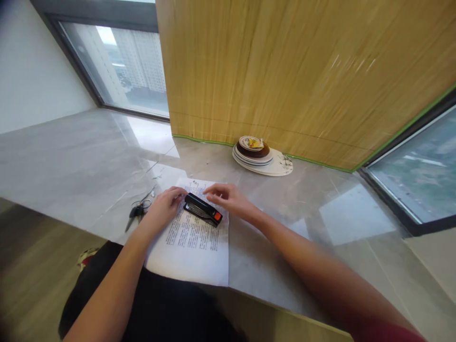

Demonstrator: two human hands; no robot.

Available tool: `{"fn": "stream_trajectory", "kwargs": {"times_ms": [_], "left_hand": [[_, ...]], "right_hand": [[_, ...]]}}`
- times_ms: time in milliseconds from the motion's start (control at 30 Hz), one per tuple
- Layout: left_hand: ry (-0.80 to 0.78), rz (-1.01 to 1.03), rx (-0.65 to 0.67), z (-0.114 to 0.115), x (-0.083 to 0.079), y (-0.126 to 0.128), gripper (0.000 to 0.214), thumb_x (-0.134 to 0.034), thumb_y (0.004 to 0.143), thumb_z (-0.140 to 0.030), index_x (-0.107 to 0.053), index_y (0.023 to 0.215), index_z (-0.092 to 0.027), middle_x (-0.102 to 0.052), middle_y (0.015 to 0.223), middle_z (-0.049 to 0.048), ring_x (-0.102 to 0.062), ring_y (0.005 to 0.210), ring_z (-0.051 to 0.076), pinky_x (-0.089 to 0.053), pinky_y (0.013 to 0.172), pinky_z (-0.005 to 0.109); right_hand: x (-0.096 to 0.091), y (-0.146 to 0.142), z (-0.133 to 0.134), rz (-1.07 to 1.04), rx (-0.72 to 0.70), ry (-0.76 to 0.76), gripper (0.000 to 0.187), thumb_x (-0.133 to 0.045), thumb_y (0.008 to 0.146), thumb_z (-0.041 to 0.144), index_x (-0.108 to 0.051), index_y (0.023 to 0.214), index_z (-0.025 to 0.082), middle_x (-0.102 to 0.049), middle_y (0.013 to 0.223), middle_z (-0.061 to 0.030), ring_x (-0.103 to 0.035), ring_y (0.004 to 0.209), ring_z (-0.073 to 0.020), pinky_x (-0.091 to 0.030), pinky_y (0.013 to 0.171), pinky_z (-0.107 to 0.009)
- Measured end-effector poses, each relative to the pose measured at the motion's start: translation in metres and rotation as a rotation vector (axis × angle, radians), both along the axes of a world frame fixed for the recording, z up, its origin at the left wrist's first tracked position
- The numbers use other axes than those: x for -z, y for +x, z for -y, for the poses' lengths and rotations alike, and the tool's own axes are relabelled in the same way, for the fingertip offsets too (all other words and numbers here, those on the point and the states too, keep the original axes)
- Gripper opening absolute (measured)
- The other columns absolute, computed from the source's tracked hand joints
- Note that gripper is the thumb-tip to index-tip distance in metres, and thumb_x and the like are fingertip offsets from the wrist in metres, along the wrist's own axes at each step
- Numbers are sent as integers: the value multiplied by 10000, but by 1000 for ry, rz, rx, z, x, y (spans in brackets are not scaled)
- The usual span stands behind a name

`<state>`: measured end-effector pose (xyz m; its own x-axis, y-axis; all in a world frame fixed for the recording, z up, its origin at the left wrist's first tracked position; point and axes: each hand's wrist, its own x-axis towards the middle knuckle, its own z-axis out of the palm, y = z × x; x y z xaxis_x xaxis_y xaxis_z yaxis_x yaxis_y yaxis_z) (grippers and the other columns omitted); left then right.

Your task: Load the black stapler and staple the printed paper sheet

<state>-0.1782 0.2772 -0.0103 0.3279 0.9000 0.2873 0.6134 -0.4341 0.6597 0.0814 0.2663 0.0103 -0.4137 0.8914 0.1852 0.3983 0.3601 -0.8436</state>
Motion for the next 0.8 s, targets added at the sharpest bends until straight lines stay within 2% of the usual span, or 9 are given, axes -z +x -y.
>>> {"fn": "stream_trajectory", "kwargs": {"times_ms": [67, 167, 300, 400, 500, 567, 667, 733, 800], "left_hand": [[-51, 116, -54, -1, 4, 2, 285, -468, 959, -167, -737, 1039, -219, -749, 1137, 110, -686, 1092, 277, -499, 1065, 475], [-196, 411, -175, -3, 13, 4, 228, -506, 1006, -283, -692, 1121, -219, -729, 1222, 110, -687, 1149, 265, -476, 1114, 475], [-298, 623, -216, -6, 22, 3, 297, -475, 1045, -399, -656, 1130, -179, -708, 1271, 152, -688, 1189, 252, -472, 1149, 465], [-322, 707, -220, -7, 24, 1, 382, -428, 1062, -455, -658, 1126, -157, -720, 1258, 178, -710, 1173, 257, -517, 1115, 459], [-337, 787, -216, -6, 21, 1, 356, -478, 1046, -438, -691, 1081, -155, -740, 1226, 169, -718, 1162, 264, -519, 1116, 453], [-336, 838, -219, -3, 17, 1, 307, -529, 1027, -395, -719, 1044, -154, -749, 1207, 158, -712, 1162, 269, -495, 1139, 462], [-318, 938, -226, 6, 7, 1, 289, -528, 1026, -359, -732, 1064, -157, -740, 1258, 144, -686, 1224, 262, -462, 1170, 454], [-377, 1112, -208, 12, -1, 3, 310, -500, 1039, -357, -723, 1105, -152, -729, 1301, 147, -682, 1241, 256, -476, 1152, 435], [-553, 1389, -172, 17, -9, 5, 338, -480, 1049, -360, -719, 1123, -133, -734, 1289, 166, -709, 1187, 260, -520, 1089, 417]], "right_hand": [[-2, 11, 12, -58, -149, -155, 454, -737, 911, 545, -770, 1212, 207, -735, 987, -49, -613, 782, -154, -485, 667, -262], [4, 19, 16, -159, -224, -294, 644, -800, 836, 608, -717, 1328, 201, -741, 992, -56, -643, 817, -175, -524, 713, -285], [8, 18, 15, -149, -241, -324, 628, -804, 832, 603, -719, 1291, 183, -761, 1026, -79, -669, 825, -187, -550, 736, -307], [3, 11, 21, -12, -125, -123, 565, -785, 866, 533, -697, 1320, 209, -719, 1246, -125, -686, 973, -217, -579, 786, -336], [4, -5, 30, 120, -40, 136, 673, -846, 809, 422, -628, 1416, 228, -608, 1461, -160, -615, 1283, -310, -578, 973, -448], [8, -19, 34, 174, -43, 217, 570, -804, 832, 286, -647, 1374, 209, -688, 1358, -147, -662, 1237, -318, -584, 986, -469], [10, -40, 39, 224, -41, 380, 442, -611, 905, 81, -651, 1334, 179, -761, 1240, -119, -739, 1123, -280, -611, 965, -444], [3, -49, 41, 323, -48, 649, 500, -534, 928, 10, -603, 1401, 155, -692, 1399, -155, -657, 1307, -304, -577, 1049, -479], [-7, -57, 43, 507, -95, 961, 501, -529, 951, -6, -586, 1430, 133, -604, 1514, -179, -529, 1452, -337, -534, 1098, -517]]}}
